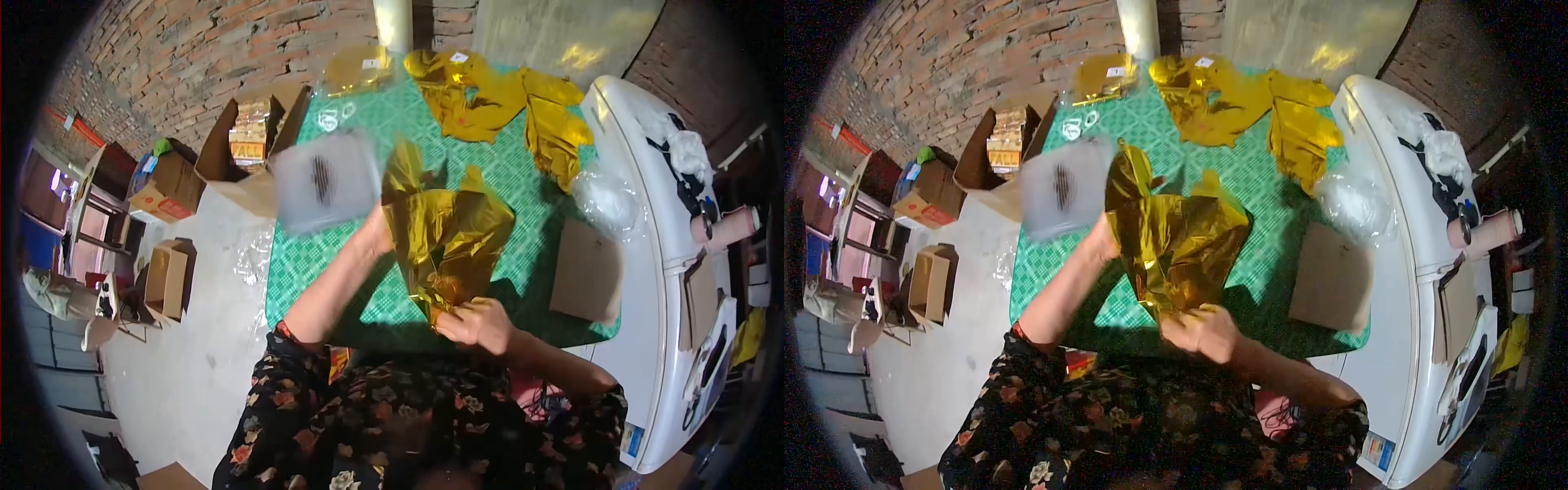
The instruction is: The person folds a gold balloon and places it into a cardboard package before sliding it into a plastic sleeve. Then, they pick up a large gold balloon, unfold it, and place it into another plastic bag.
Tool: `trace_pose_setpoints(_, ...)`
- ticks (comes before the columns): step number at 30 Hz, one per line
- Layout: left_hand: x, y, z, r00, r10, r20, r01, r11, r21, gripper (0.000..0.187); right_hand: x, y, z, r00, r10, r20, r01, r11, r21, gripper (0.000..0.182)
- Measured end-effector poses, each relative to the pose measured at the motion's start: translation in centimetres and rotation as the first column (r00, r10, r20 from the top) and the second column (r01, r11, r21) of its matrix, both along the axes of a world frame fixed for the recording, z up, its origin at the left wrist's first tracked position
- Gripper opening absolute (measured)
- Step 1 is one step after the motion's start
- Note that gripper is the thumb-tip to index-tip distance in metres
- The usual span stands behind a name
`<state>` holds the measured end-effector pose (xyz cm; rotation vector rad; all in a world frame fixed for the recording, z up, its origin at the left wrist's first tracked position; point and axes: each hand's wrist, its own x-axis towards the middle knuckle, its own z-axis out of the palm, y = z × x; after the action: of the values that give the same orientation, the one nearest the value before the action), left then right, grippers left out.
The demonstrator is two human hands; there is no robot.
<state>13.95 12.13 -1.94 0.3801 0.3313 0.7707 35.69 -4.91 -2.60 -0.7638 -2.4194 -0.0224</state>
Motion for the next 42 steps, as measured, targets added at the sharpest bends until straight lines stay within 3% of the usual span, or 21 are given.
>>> trace_pose_setpoints(2, -1.4, -1.1, -0.5, 0.943, 0.212, -0.255, -0.179, 0.973, 0.146, 0.035, 0.1, -1.2, 0.7, 0.996, -0.012, 0.088, 0.030, 0.978, -0.208, 0.024)
trace_pose_setpoints(3, -1.3, -2.5, 1.6, 0.839, 0.305, -0.451, -0.264, 0.952, 0.153, 0.030, 0.1, -1.7, 2.1, 0.987, -0.011, 0.159, 0.059, 0.953, -0.299, 0.024)
trace_pose_setpoints(4, -1.8, -3.4, 1.7, 0.786, 0.433, -0.441, -0.339, 0.899, 0.277, 0.027, 0.1, -2.0, 2.8, 0.974, -0.003, 0.229, 0.093, 0.919, -0.384, 0.025)
trace_pose_setpoints(6, -3.2, -3.1, 0.7, 0.645, 0.526, -0.554, -0.412, 0.850, 0.328, 0.023, 0.3, -2.1, 2.6, 0.985, -0.013, 0.169, 0.096, 0.863, -0.496, 0.026)
trace_pose_setpoints(8, -4.5, -3.7, -0.1, 0.600, 0.601, -0.529, -0.448, 0.799, 0.401, 0.016, 0.5, -2.0, 2.5, 0.991, -0.077, 0.107, 0.124, 0.827, -0.549, 0.026)
trace_pose_setpoints(9, -5.0, -3.8, -0.4, 0.576, 0.637, -0.513, -0.462, 0.771, 0.438, 0.013, 0.4, -1.6, 2.6, 0.991, -0.128, 0.033, 0.130, 0.888, -0.442, 0.024)
trace_pose_setpoints(10, -5.4, -3.7, -1.2, 0.535, 0.666, -0.520, -0.482, 0.746, 0.459, 0.013, 0.2, -0.9, 3.1, 0.987, -0.157, 0.021, 0.155, 0.934, -0.323, 0.036)
trace_pose_setpoints(12, -5.8, -3.4, -2.6, 0.454, 0.717, -0.529, -0.515, 0.695, 0.501, 0.014, -0.2, 0.9, 2.6, 0.950, -0.269, 0.161, 0.288, 0.952, -0.108, 0.039)
trace_pose_setpoints(13, -5.3, -4.3, -0.7, 0.335, 0.753, -0.566, -0.471, 0.654, 0.592, 0.011, -0.5, 1.9, 2.6, 0.937, -0.280, 0.211, 0.314, 0.937, -0.153, 0.046)
trace_pose_setpoints(15, -6.4, -3.6, -2.4, 0.240, 0.835, -0.495, -0.463, 0.546, 0.698, 0.012, -0.7, 3.4, 1.8, 0.877, -0.290, 0.383, 0.377, 0.909, -0.175, 0.066)
trace_pose_setpoints(18, -8.4, -3.0, -3.9, 0.103, 0.907, -0.409, -0.474, 0.407, 0.781, 0.014, 1.0, 5.1, -2.2, 0.850, -0.357, 0.389, 0.429, 0.896, -0.115, 0.067)
trace_pose_setpoints(20, -9.7, -2.9, -3.7, -0.011, 0.916, -0.400, -0.395, 0.363, 0.844, 0.016, 3.5, 6.1, -2.7, 0.808, -0.423, 0.410, 0.492, 0.867, -0.075, 0.069)
trace_pose_setpoints(23, -10.0, -3.1, -2.2, -0.261, 0.825, -0.501, -0.141, 0.481, 0.865, 0.023, 6.7, 6.6, -2.5, 0.830, -0.459, 0.317, 0.484, 0.875, -0.002, 0.067)
trace_pose_setpoints(26, -9.3, -2.7, -2.3, -0.422, 0.883, -0.206, 0.203, 0.313, 0.928, 0.040, 7.6, 6.7, -1.4, 0.824, -0.470, 0.317, 0.481, 0.875, 0.046, 0.067)
trace_pose_setpoints(27, -8.8, -2.7, -1.7, -0.458, 0.859, -0.228, 0.226, 0.360, 0.905, 0.059, 7.8, 6.9, -1.0, 0.841, -0.447, 0.303, 0.452, 0.890, 0.059, 0.067)
trace_pose_setpoints(30, -6.3, -2.7, -1.2, -0.345, 0.939, 0.014, 0.401, 0.134, 0.906, 0.072, 8.0, 8.4, -0.1, 0.879, -0.401, 0.259, 0.413, 0.911, 0.010, 0.065)
trace_pose_setpoints(32, -3.7, -4.5, -0.9, -0.200, 0.975, -0.096, 0.586, 0.197, 0.786, 0.076, 7.7, 11.1, 1.2, 0.872, -0.422, 0.248, 0.415, 0.906, 0.082, 0.057)
trace_pose_setpoints(34, -1.5, -5.8, -1.2, -0.044, 0.977, -0.208, 0.715, 0.176, 0.676, 0.074, 7.5, 14.9, 1.7, 0.878, -0.434, 0.202, 0.404, 0.898, 0.173, 0.046)
trace_pose_setpoints(36, -0.2, -6.5, -2.6, 0.033, 0.945, -0.326, 0.796, 0.172, 0.580, 0.072, 7.0, 19.3, 2.2, 0.861, -0.470, 0.192, 0.419, 0.871, 0.254, 0.035)
trace_pose_setpoints(42, 0.8, -6.9, -3.0, 0.053, 0.930, -0.363, 0.837, 0.157, 0.524, 0.067, 7.2, 33.0, 0.6, 0.718, -0.624, 0.307, 0.522, 0.776, 0.354, 0.023)
